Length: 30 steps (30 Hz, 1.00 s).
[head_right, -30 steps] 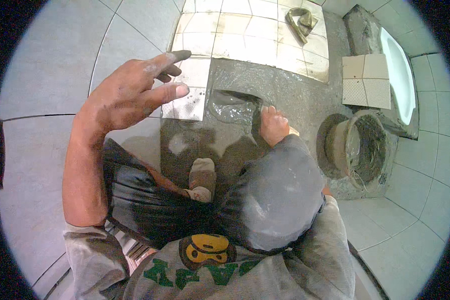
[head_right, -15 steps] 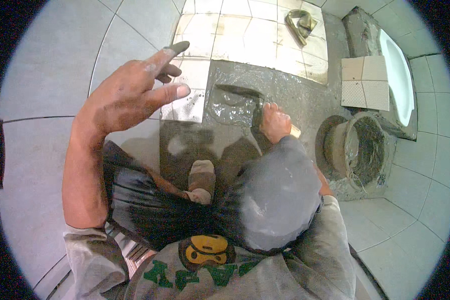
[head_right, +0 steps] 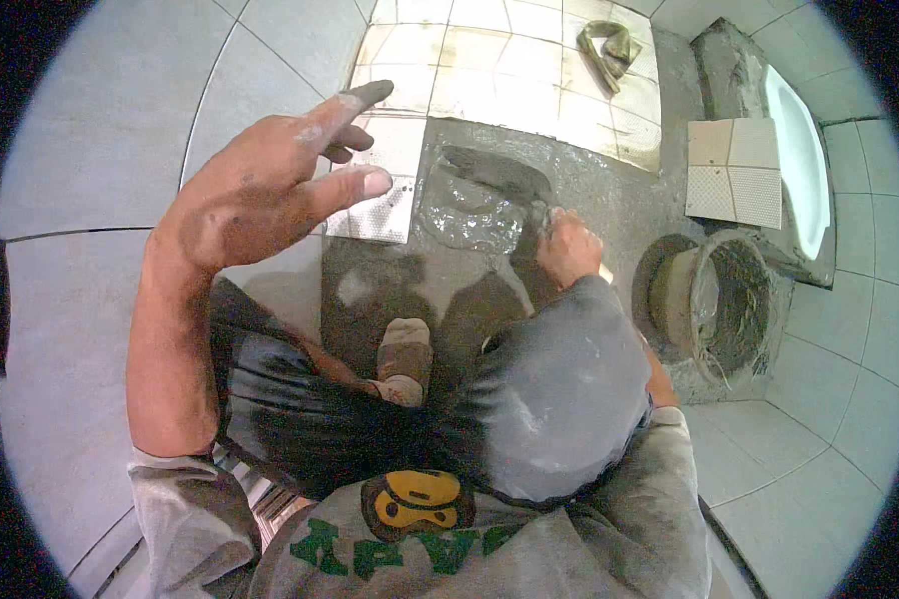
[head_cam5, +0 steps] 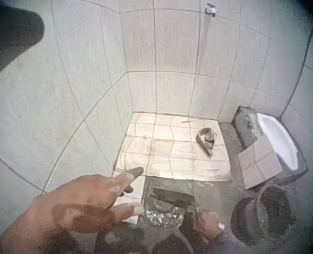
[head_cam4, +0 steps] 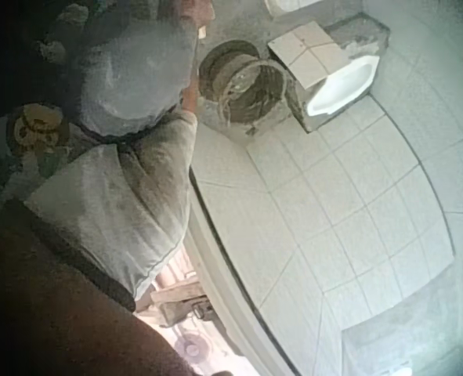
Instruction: Installing tiles on a bathroom floor using mortar and a rubber mallet.
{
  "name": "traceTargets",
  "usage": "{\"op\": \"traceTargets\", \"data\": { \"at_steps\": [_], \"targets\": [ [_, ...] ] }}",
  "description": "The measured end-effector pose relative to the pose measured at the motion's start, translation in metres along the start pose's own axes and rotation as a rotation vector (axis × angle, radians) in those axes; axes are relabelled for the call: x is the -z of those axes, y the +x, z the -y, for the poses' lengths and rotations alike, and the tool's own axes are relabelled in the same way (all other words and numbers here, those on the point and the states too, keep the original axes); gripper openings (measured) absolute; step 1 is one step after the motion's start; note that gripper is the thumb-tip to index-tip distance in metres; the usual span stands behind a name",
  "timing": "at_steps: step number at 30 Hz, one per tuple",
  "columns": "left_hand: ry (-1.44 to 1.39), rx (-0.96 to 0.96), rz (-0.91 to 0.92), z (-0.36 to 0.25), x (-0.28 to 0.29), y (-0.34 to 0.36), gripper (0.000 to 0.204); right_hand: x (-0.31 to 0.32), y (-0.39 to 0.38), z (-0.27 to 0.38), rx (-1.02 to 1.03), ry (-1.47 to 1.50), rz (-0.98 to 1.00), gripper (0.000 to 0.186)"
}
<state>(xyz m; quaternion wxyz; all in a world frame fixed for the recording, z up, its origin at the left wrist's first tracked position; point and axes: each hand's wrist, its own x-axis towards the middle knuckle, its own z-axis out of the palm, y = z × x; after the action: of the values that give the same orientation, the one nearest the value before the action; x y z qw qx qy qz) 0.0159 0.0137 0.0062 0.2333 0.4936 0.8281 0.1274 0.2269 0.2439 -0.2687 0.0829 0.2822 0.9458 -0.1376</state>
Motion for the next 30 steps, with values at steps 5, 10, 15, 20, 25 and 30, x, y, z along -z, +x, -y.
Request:
{"op": "traceTargets", "data": {
  "at_steps": [5, 10, 15, 20, 25, 30],
  "targets": [
    [0.016, 0.047, 0.009, 0.005, -0.004, 0.0, 0.06, 0.024, -0.002, 0.005, -0.023, -0.069, 0.215, 0.038],
    [0.093, -0.026, -0.002, 0.001, 0.0, 0.002, 0.06, 0.017, 0.006, 0.005, 0.223, -0.088, 0.208, 0.038],
    [-0.018, -0.053, -0.031, 0.002, 0.005, -0.002, 0.06, 0.019, 0.042, 0.023, 0.157, -0.088, 0.271, 0.04],
    [-0.011, -0.124, -0.08, 0.008, 0.003, 0.0, 0.059, 0.031, 0.059, 0.039, 0.019, -0.082, 0.34, 0.038],
    [-0.008, -0.109, -0.057, 0.006, 0.005, 0.0, 0.059, 0.01, 0.07, 0.041, -0.011, 0.025, 0.191, 0.041],
    [0.039, -0.085, -0.069, 0.003, 0.002, -0.002, 0.059, 0.011, 0.08, 0.048, -0.032, 0.037, 0.198, 0.041]
  ]
}}
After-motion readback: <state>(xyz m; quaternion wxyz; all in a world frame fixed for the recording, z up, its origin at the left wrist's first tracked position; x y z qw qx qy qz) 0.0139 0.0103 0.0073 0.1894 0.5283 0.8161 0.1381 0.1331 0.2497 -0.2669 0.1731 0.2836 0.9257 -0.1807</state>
